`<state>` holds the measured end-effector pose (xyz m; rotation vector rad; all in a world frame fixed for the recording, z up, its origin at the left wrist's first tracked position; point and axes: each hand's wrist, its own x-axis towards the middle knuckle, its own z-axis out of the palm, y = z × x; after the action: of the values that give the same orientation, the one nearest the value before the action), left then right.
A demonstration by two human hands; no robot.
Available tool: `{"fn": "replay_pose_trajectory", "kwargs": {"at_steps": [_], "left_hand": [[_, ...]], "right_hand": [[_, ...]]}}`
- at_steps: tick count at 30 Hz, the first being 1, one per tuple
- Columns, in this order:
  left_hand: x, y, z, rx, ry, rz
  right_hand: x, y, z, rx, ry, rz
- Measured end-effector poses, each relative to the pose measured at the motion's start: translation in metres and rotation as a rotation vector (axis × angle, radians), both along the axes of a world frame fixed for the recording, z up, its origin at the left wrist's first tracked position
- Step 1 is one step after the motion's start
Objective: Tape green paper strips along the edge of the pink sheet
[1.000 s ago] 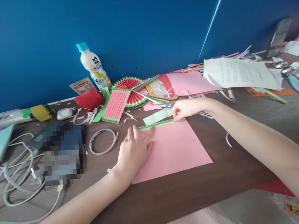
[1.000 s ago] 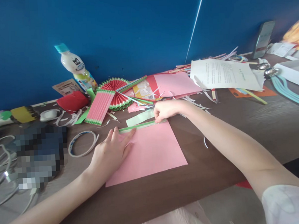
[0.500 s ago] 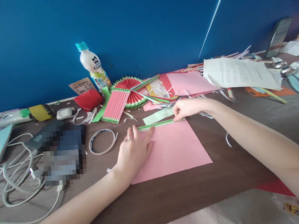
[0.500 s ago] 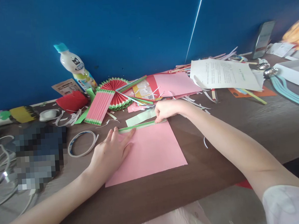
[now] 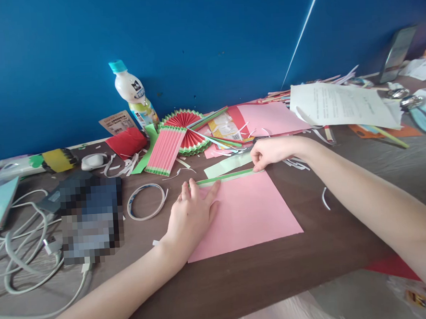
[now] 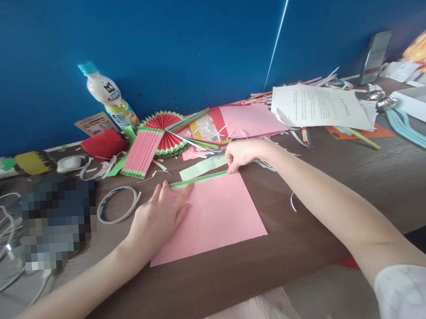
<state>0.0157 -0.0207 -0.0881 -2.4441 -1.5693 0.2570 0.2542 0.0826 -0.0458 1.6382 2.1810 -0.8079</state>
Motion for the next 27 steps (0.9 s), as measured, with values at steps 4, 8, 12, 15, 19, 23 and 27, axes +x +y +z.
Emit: {"fn": "replay_pose_trajectory", "kwargs": {"at_steps": [4, 8, 12, 15, 19, 23, 27], "left_hand": [[0.0, 0.0, 0.0, 0.01, 0.003, -0.006], [-0.001, 0.0, 0.001, 0.026, 0.0, -0.015], [0.0, -0.001, 0.003, 0.038, -0.019, -0.012], [-0.002, 0.001, 0.002, 0.081, -0.055, -0.07], [-0.006, 0.007, -0.002, 0.135, -0.115, -0.232], [-0.009, 0.013, -0.004, 0.115, -0.156, -0.317], [-0.01, 0.015, -0.006, 0.03, -0.185, -0.326]], "right_hand": [[0.0, -0.003, 0.006, -0.02, -0.05, -0.035], [-0.001, -0.006, 0.011, -0.05, -0.068, -0.053], [0.001, -0.005, 0.012, -0.06, -0.083, -0.082], [-0.001, -0.004, 0.007, 0.008, -0.003, -0.018], [-0.016, -0.009, -0.003, 0.162, 0.146, 0.076], [-0.035, -0.017, -0.012, 0.276, 0.116, 0.085], [-0.036, -0.016, -0.019, 0.289, 0.064, 0.054]]}}
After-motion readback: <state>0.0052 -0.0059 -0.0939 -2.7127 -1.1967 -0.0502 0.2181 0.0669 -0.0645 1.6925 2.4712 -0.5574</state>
